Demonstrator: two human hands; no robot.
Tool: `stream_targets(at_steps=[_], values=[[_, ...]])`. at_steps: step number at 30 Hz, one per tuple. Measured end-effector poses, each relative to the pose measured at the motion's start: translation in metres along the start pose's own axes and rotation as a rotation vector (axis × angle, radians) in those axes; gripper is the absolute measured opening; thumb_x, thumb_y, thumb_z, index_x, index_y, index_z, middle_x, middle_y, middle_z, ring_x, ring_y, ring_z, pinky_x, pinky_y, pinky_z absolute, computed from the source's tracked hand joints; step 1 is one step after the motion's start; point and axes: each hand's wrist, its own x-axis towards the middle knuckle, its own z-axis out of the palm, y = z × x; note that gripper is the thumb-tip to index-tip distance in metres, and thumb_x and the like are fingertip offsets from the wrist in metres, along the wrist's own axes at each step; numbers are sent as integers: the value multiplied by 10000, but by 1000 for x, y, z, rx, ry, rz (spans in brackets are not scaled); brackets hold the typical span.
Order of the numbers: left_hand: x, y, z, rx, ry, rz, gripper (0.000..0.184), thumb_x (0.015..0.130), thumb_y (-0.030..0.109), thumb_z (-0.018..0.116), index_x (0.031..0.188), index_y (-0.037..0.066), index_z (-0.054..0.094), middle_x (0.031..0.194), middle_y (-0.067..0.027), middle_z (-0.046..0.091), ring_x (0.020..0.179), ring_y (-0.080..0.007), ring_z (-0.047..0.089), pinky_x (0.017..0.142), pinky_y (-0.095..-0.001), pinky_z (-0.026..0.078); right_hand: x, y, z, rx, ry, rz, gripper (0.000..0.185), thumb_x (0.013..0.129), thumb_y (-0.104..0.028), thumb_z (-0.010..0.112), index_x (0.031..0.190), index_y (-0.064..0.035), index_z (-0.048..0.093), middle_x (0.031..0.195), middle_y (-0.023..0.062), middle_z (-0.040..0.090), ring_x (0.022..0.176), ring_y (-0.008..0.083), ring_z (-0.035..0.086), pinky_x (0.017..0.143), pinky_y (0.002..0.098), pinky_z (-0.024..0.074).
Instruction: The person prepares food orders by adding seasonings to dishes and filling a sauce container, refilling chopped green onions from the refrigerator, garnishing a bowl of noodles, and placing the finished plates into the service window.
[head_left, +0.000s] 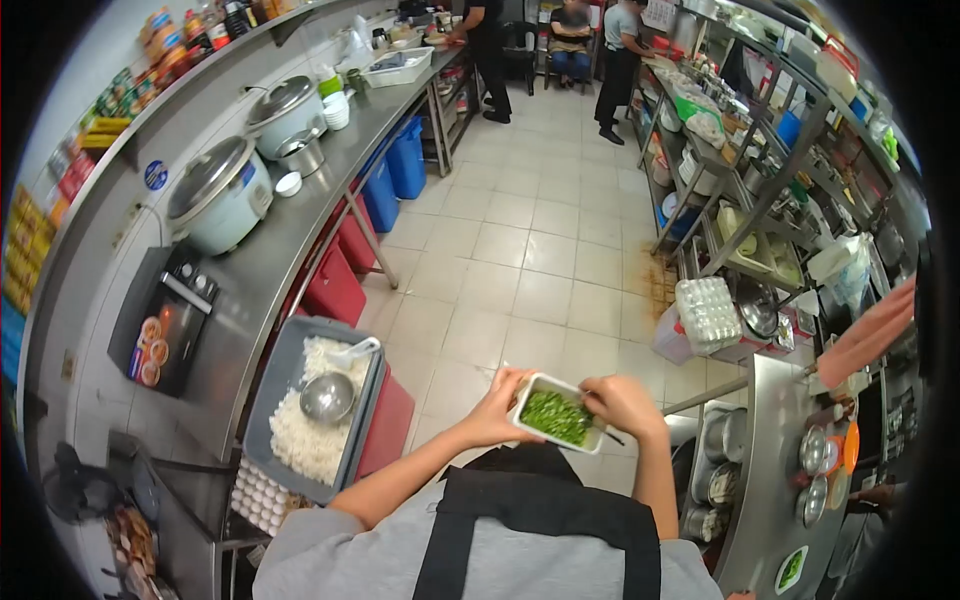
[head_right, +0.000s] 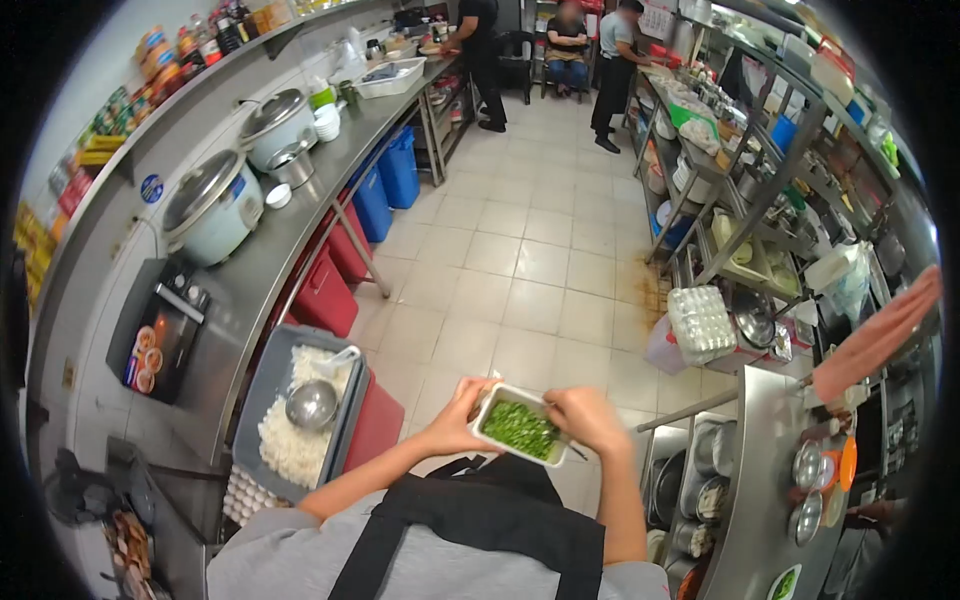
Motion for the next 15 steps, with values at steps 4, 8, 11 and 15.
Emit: stream_targets(at_steps=[4,8,11,15], values=[[137,-25,-40,68,36,27,1008,632,241,900,1455,127,329,1244,-89,314,1062,-186,473,862,-293,469,85,77,-47,-1,102,160,168,807,-185,608,881,-66,702,719,160,660,668,350,638,638,443,497],[242,-63,-82,-37,239,-23,869,722,205,830,1450,142,360,1183,-57,368,703,-86,309,612,-220,350,192,161,-83,-33,141,201,167,793,-173,608,875,-69,709,686,157,652,656,353,634,640,444,497],[300,-105,-121,-221,568,-254,455,868,228,693,1270,76,544,925,-12,474,689,-79,355,631,-245,377,294,209,-123,-48,107,107,161,783,-169,609,861,-68,708,679,162,645,654,352,632,633,440,497],[356,-182,-186,-179,922,-410,259,947,314,576,1073,104,660,658,100,425,572,-32,355,509,-204,283,437,253,-169,-47,31,-16,156,782,-165,606,856,-64,699,675,161,642,648,346,631,622,431,495]])
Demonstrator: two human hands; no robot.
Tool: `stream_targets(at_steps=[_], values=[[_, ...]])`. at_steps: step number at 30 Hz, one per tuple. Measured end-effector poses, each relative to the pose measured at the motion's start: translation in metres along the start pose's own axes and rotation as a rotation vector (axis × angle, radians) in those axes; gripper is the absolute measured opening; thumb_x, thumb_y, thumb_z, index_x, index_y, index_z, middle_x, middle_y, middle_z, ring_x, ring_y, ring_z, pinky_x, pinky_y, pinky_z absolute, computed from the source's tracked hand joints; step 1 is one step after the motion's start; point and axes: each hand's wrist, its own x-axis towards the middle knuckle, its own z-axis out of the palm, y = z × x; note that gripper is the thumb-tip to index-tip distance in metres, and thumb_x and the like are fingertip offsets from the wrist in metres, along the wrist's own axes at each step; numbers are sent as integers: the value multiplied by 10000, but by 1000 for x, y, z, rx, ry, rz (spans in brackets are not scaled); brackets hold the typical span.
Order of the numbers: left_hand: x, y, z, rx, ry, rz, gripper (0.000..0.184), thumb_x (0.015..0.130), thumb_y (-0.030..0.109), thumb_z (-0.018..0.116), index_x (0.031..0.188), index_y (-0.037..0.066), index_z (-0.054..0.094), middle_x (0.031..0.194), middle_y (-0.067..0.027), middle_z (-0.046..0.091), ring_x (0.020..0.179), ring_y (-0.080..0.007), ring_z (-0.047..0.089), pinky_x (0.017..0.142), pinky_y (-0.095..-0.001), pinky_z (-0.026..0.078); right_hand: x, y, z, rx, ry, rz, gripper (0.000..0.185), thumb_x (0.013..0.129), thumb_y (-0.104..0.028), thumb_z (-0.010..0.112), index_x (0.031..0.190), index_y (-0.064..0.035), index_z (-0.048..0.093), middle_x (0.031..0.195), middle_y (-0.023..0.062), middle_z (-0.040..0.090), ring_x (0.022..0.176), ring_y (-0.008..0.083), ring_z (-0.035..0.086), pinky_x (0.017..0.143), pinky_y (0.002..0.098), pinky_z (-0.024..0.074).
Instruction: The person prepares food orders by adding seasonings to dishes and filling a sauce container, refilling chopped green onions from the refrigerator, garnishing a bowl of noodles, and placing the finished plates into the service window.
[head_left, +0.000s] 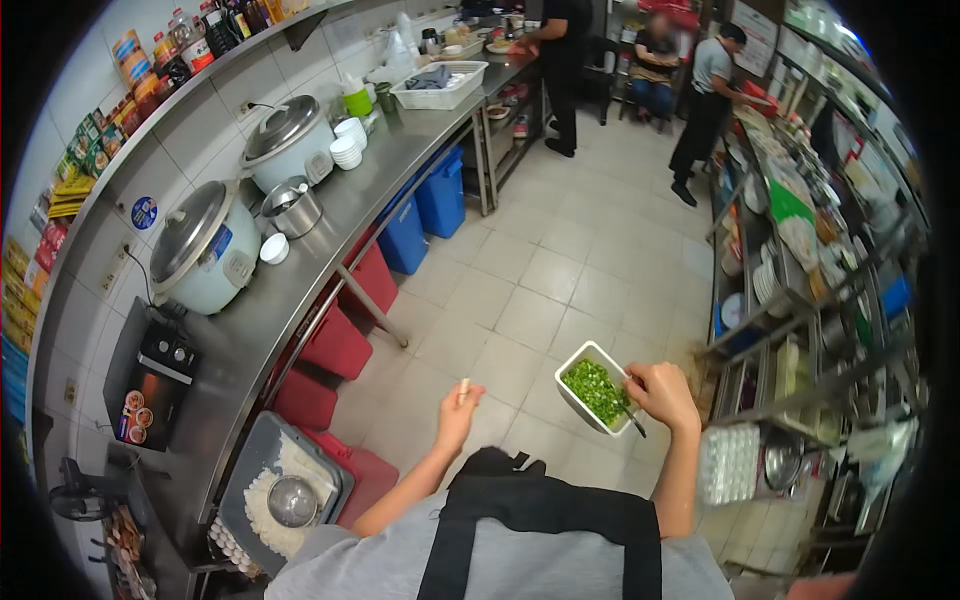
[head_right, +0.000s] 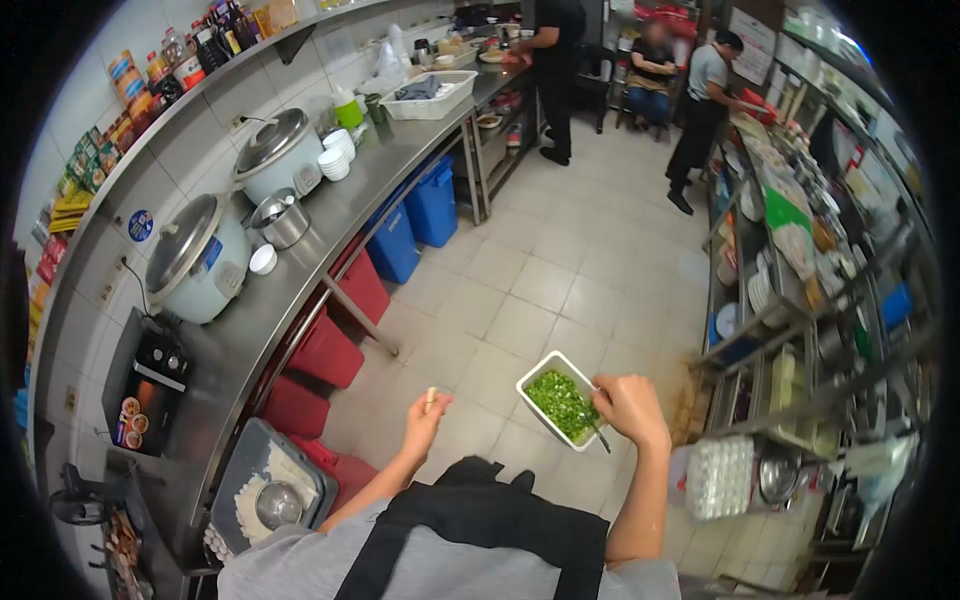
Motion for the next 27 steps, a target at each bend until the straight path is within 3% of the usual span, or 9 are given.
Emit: stream_targets(at_steps=[4,7,12,15,21,24,27], values=[[78,28,4,-135,163,-149,227,953,330,578,913,114,632,631,93,399,534,-25,322,475,-217,248,133,34,-10,75,-3,-181,159,788,-169,608,865,-56,689,663,152,636,630,333,626,595,418,487],[137,27,28,-208,221,-192,241,963,313,563,810,129,588,606,89,373,526,-30,308,477,-230,241,218,59,-12,108,-90,-197,166,794,-179,610,870,-55,690,669,150,640,630,330,628,588,412,488],[296,66,106,-348,11,-236,289,974,290,545,730,154,476,594,103,348,500,-21,296,454,-221,231,330,121,-25,147,-72,-174,172,813,-191,649,914,-62,703,667,120,647,587,275,628,569,359,478],[407,113,165,-349,-195,-123,306,979,273,543,716,158,438,594,107,341,501,-14,290,448,-222,224,386,148,-59,136,-57,-84,163,789,-185,637,872,-55,691,688,140,651,630,316,636,587,400,492],[592,203,278,-292,-443,157,312,987,280,536,718,158,437,587,87,357,504,-23,291,456,-221,233,511,234,-89,99,-23,83,150,774,-184,647,848,-58,685,675,131,645,633,310,638,578,400,488],[664,207,313,-217,-447,262,331,987,287,538,708,140,439,587,79,372,519,-30,306,468,-229,244,595,273,-94,79,-41,79,163,780,-196,664,853,-51,681,659,121,642,589,279,629,563,369,475],[724,198,327,-241,-334,73,304,989,290,536,744,124,467,603,70,411,523,-31,353,472,-218,288,698,298,-104,82,-75,-22,159,764,-186,652,856,-61,690,691,122,659,645,305,647,585,408,491]])
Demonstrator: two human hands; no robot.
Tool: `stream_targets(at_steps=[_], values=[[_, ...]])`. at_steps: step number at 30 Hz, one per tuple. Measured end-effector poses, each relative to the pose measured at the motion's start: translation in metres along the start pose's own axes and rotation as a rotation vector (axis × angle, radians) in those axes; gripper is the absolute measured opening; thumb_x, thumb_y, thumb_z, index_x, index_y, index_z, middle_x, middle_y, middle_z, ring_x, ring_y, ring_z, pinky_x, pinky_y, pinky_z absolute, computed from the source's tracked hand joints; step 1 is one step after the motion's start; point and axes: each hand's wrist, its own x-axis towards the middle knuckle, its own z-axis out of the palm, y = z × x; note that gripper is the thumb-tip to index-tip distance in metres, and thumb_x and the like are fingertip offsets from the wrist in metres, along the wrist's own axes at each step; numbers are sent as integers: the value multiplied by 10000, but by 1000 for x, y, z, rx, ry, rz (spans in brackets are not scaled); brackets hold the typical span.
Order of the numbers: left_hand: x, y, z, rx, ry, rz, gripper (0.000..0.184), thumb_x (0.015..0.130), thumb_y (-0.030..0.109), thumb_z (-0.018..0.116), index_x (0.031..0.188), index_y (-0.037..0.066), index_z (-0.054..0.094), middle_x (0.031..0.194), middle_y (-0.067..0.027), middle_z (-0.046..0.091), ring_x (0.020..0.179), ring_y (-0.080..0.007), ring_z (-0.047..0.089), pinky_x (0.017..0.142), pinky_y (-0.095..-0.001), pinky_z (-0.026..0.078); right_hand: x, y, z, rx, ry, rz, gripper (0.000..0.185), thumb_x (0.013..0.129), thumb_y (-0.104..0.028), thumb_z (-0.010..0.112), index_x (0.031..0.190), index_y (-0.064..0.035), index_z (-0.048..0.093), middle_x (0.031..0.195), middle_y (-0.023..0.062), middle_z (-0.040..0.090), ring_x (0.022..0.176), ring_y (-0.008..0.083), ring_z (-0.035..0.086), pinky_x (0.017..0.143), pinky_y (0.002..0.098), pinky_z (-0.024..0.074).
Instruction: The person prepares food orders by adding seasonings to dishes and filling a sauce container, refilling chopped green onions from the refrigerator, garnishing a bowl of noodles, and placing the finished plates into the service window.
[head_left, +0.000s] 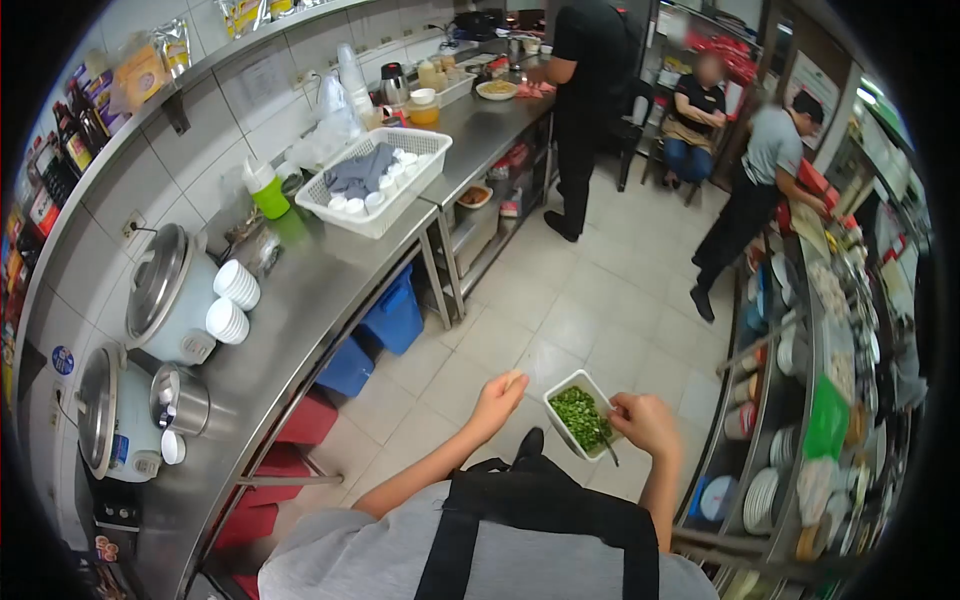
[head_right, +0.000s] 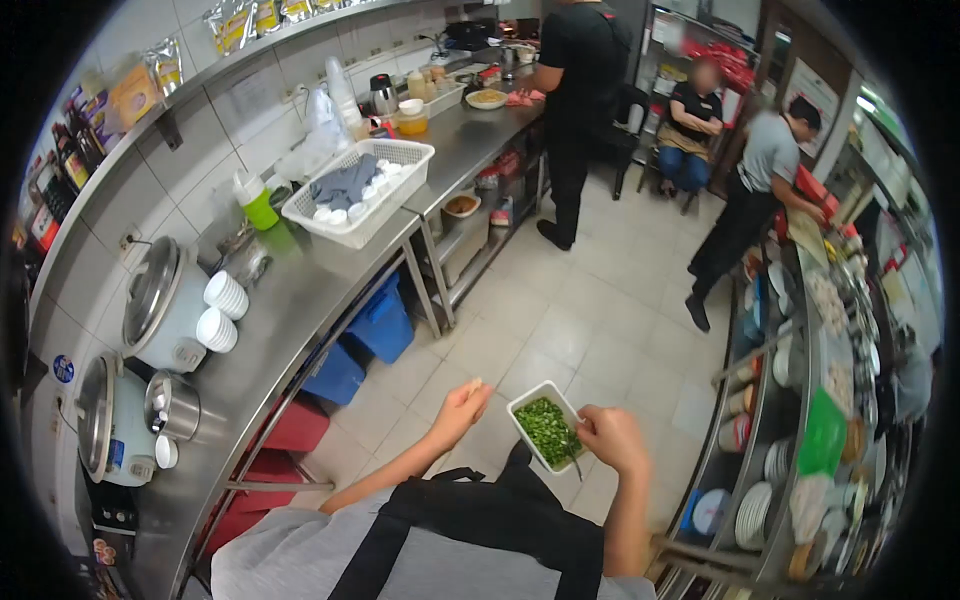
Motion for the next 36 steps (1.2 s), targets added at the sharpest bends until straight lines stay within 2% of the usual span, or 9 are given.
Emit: stream_targets(at_steps=[3,9,13,16,17,23,27,30,36], values=[[47,-3,-16,-66,162,-226,311,983,301,557,761,91,497,647,49,463,583,-34,425,483,-231,338,111,17,-12,-29,-20,-111,160,767,-179,647,868,-63,692,708,116,672,664,297,657,619,411,509],[187,-1,-38,-64,462,-5,338,974,335,565,827,38,494,858,-61,556,681,-119,514,526,-263,429,322,7,-8,25,-80,-402,123,760,-167,629,782,-47,646,684,136,659,650,328,645,610,429,506],[274,12,-78,784,716,78,325,947,305,613,812,36,490,875,-79,571,809,-128,599,679,-307,553,441,-9,1,62,-125,-483,139,758,-168,626,726,-34,606,656,161,636,633,356,630,597,452,494],[352,-19,-121,432,666,-44,324,930,285,638,804,21,500,840,-71,580,775,-126,618,671,-308,571,516,-2,3,86,-145,-490,140,752,-173,640,737,-35,619,667,163,647,634,351,641,608,442,506],[381,-5,-124,248,662,68,347,876,280,655,733,-6,520,644,-136,529,614,-296,573,582,-418,447,539,3,3,98,-148,-482,140,750,-173,645,741,-35,624,672,161,652,636,346,645,612,436,510],[555,48,-149,550,498,-38,291,859,231,599,818,-57,582,643,-149,629,565,-238,638,530,-377,501,676,35,-47,101,-172,-300,203,776,-215,671,867,-34,658,701,129,685,645,291,673,620,381,522],[659,78,-153,421,473,-84,280,852,220,587,797,-55,587,627,-151,624,545,-228,643,503,-369,491,763,61,-78,203,-199,-207,277,862,-294,662,906,-20,658,716,126,692,650,247,684,628,348,525],[723,56,-177,521,551,-21,258,851,210,586,791,-41,597,600,-127,620,544,-204,648,493,-351,498,841,96,-79,552,-312,-123,273,897,-291,635,906,-19,663,707,116,684,628,208,674,620,321,519],[811,35,-206,343,844,-110,249,866,195,578,788,-41,588,590,-96,610,527,-168,622,489,-339,499,1020,135,-111,191,-313,-386,258,899,-286,624,909,-33,675,727,121,680,651,257,657,640,359,502]])
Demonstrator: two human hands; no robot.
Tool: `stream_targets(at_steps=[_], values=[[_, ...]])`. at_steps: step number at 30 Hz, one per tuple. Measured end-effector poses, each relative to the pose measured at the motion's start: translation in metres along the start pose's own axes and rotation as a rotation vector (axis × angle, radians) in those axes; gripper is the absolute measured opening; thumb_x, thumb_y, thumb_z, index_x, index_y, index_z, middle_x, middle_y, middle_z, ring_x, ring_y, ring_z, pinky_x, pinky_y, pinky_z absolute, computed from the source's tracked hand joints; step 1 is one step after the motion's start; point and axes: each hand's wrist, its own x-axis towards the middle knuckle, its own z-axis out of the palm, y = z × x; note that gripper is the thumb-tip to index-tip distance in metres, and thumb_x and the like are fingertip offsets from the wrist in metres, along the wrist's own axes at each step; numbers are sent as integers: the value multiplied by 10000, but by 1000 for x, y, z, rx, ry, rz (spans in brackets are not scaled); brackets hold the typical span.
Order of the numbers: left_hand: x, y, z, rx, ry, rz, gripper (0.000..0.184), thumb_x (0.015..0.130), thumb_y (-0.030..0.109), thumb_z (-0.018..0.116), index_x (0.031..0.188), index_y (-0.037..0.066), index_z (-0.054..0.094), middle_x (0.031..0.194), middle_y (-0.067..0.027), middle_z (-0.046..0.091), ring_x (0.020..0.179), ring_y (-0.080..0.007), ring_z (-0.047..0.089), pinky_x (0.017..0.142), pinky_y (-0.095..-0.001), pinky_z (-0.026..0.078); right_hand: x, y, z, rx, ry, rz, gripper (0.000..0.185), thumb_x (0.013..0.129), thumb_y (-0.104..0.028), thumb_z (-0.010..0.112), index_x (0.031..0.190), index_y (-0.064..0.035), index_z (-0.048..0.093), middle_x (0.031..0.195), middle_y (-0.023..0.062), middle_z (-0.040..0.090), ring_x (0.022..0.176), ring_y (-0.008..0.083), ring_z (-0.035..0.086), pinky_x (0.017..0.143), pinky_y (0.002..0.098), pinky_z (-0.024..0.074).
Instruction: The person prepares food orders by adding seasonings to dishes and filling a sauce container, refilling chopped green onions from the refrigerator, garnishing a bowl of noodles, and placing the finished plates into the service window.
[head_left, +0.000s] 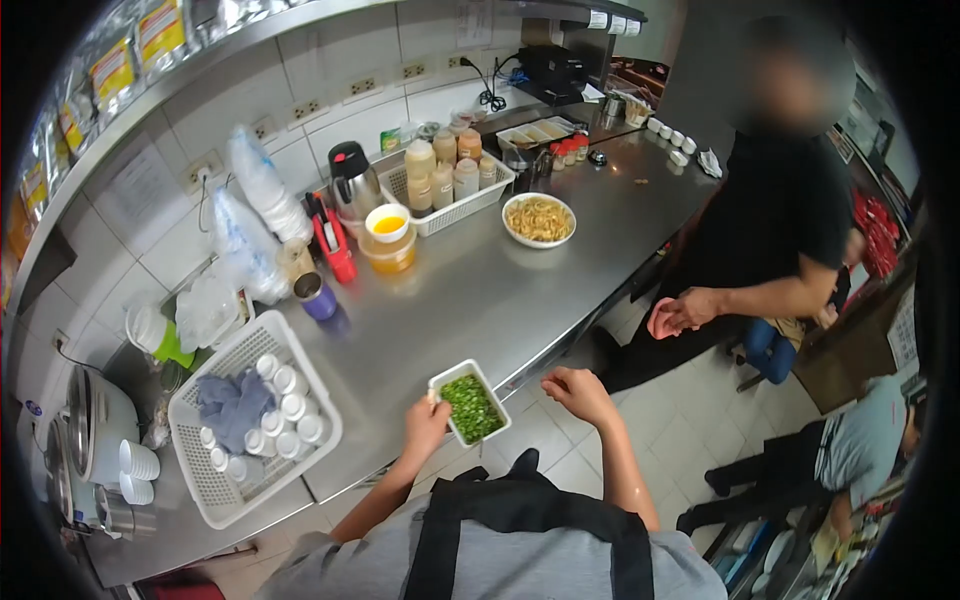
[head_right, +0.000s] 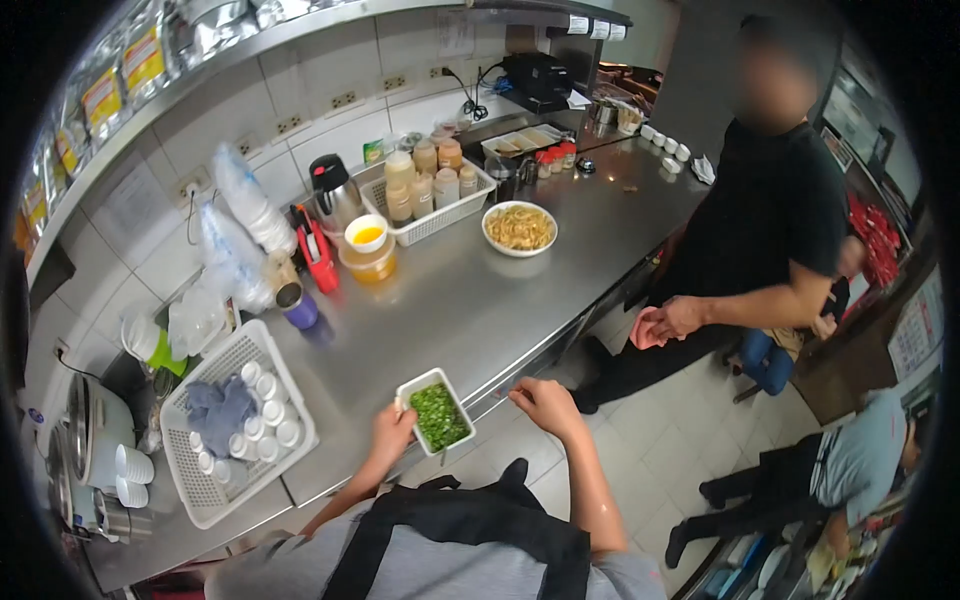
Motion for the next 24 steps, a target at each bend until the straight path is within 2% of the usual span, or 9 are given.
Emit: stream_targets(at_steps=[2,7,11,14,15,18,19,21,24], values=[[10,15,18,-137,68,-61,246,876,189,571,804,-46,584,614,-88,613,532,-156,617,484,-325,499,36,27,-35,-134,-30,-103,254,897,-285,622,919,-39,681,729,132,677,672,280,655,652,370,499],[47,57,75,-181,214,-167,239,891,177,560,839,-55,574,664,-74,615,565,-140,617,487,-302,502,123,72,-105,55,-244,-127,320,906,-313,620,987,-8,678,777,156,674,698,270,651,666,350,501],[95,93,125,-222,256,-138,247,896,185,560,843,-56,573,657,-75,605,584,-139,618,491,-309,500,170,70,-114,296,-444,-212,393,952,-390,564,1035,-19,662,790,150,672,674,259,630,654,359,489],[138,110,157,-131,209,-159,250,901,190,563,845,-53,576,654,-83,606,589,-142,622,499,-313,502,209,79,-117,220,-481,-295,399,947,-396,570,1028,-15,660,786,165,669,686,261,629,668,346,496],[158,116,166,-79,175,-155,249,903,190,564,846,-52,577,655,-86,608,590,-144,624,503,-315,504,222,84,-123,159,-509,-243,333,932,-325,592,1003,-7,660,803,191,674,720,293,652,691,359,507],[208,135,202,-25,137,-13,236,905,182,566,852,-47,580,665,-98,624,597,-150,636,518,-315,511,245,113,-139,116,-250,-289,256,872,-205,635,1021,-1,673,780,182,678,692,284,664,659,379,511],[220,152,209,9,49,-63,271,922,213,568,939,-55,600,794,-110,666,713,-177,670,531,-341,537,252,121,-151,72,-197,-264,235,844,-181,632,984,3,676,769,187,674,678,296,663,653,381,512],[251,168,234,-59,-28,-37,303,950,235,549,969,-64,589,851,-121,667,739,-192,675,542,-350,553,273,137,-167,-7,-79,-250,196,789,-132,628,908,12,683,748,199,666,650,321,661,640,384,513],[289,164,259,-84,-54,42,357,1000,302,479,1055,-40,562,978,-137,663,780,-216,680,602,-347,572,310,146,-210,35,-45,-192,205,746,-158,647,855,12,680,720,214,655,649,365,653,643,422,518]])
